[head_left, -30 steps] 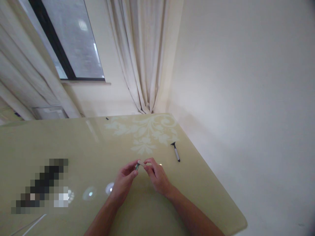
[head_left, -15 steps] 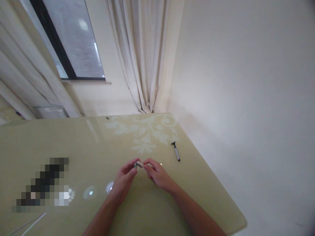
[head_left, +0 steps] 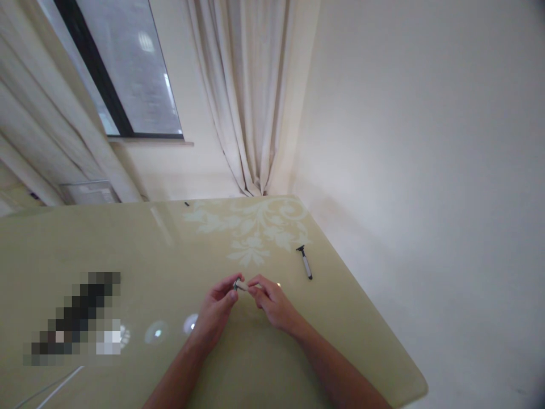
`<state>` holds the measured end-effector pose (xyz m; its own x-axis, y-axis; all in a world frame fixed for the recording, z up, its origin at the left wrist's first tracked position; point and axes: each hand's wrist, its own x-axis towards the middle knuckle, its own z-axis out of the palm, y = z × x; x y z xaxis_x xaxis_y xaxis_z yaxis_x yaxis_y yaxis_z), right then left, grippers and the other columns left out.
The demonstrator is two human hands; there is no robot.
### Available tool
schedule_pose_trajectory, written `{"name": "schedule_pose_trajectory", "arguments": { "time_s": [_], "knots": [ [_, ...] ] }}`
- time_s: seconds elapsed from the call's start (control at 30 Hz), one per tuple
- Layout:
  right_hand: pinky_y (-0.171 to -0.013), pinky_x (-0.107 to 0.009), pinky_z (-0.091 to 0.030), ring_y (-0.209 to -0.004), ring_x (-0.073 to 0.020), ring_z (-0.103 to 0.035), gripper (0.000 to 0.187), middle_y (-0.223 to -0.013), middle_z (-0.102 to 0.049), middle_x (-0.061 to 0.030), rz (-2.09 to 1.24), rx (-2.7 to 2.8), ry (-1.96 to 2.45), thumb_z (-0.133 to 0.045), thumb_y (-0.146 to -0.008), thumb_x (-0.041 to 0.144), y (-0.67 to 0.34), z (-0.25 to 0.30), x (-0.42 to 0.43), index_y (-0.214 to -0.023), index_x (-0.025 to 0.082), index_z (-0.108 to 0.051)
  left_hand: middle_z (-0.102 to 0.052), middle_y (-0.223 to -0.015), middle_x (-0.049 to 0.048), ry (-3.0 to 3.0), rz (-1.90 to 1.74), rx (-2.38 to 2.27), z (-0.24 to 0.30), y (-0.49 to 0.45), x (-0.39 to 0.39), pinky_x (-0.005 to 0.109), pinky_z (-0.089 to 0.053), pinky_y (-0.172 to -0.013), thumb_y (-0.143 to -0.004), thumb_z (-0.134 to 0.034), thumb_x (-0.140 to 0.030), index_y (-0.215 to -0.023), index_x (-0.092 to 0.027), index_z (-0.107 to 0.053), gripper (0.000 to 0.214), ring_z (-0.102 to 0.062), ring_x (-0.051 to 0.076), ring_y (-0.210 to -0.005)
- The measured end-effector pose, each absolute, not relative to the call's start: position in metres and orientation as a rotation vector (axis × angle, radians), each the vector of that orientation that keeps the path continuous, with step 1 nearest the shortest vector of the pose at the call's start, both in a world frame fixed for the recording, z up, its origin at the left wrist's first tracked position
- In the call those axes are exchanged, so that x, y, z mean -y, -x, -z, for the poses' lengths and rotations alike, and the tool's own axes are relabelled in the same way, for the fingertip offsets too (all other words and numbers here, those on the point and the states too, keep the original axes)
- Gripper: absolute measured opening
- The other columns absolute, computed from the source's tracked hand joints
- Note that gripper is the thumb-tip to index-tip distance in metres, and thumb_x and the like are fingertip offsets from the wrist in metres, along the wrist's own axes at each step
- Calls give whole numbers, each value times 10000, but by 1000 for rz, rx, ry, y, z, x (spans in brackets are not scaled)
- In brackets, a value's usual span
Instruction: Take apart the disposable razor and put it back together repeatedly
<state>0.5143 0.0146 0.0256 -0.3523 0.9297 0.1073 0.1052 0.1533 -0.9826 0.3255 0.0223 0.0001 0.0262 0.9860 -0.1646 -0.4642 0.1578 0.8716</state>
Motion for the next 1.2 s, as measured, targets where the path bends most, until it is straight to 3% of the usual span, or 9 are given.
{"name": "schedule_pose_trajectory", "arguments": {
  "time_s": [0.27,0.63,0.87,1.0,1.2],
  "knots": [
    [-514,-225,-279,-528,-108,-358,406,-600,-385,92,-1523,1522,966,-580,-982,623,-511,-27,-13,-1007,219,-611,-823,-1124,94,-728,-1293,-910,7,-324,-25,332,-537,-927,-536,-1009,-444,-1037,-247,-859,558,-716,226,-966],
    [-570,-258,-274,-572,-121,-391,398,-619,-433,65,-1023,1708,1129,-525,-1049,547,-517,-24,-19,-1057,186,-693,-828,-957,77,-700,-1250,-927,-3,-328,-22,329,-560,-836,-491,-1025,-405,-1007,-231,-866,568,-721,238,-893],
    [-520,-231,-282,-528,-109,-355,449,-591,-393,89,-1393,1570,1014,-568,-981,653,-512,-23,-16,-1020,210,-632,-827,-1058,85,-730,-1282,-932,-1,-325,-23,320,-540,-903,-519,-1020,-411,-1003,-240,-867,536,-715,214,-919],
    [-489,-220,-253,-498,-98,-328,445,-589,-400,95,-1594,1485,959,-612,-945,667,-513,-24,-15,-996,225,-606,-826,-1075,89,-725,-1282,-908,3,-325,-24,331,-541,-884,-533,-1014,-433,-1020,-245,-864,544,-710,189,-832],
    [-496,-223,-245,-501,-98,-310,452,-577,-369,101,-1552,1479,983,-619,-941,664,-516,-25,-20,-974,214,-613,-829,-1042,106,-778,-1276,-955,4,-326,-25,364,-537,-916,-525,-1007,-462,-1034,-215,-859,585,-722,250,-922]
  ]
}}
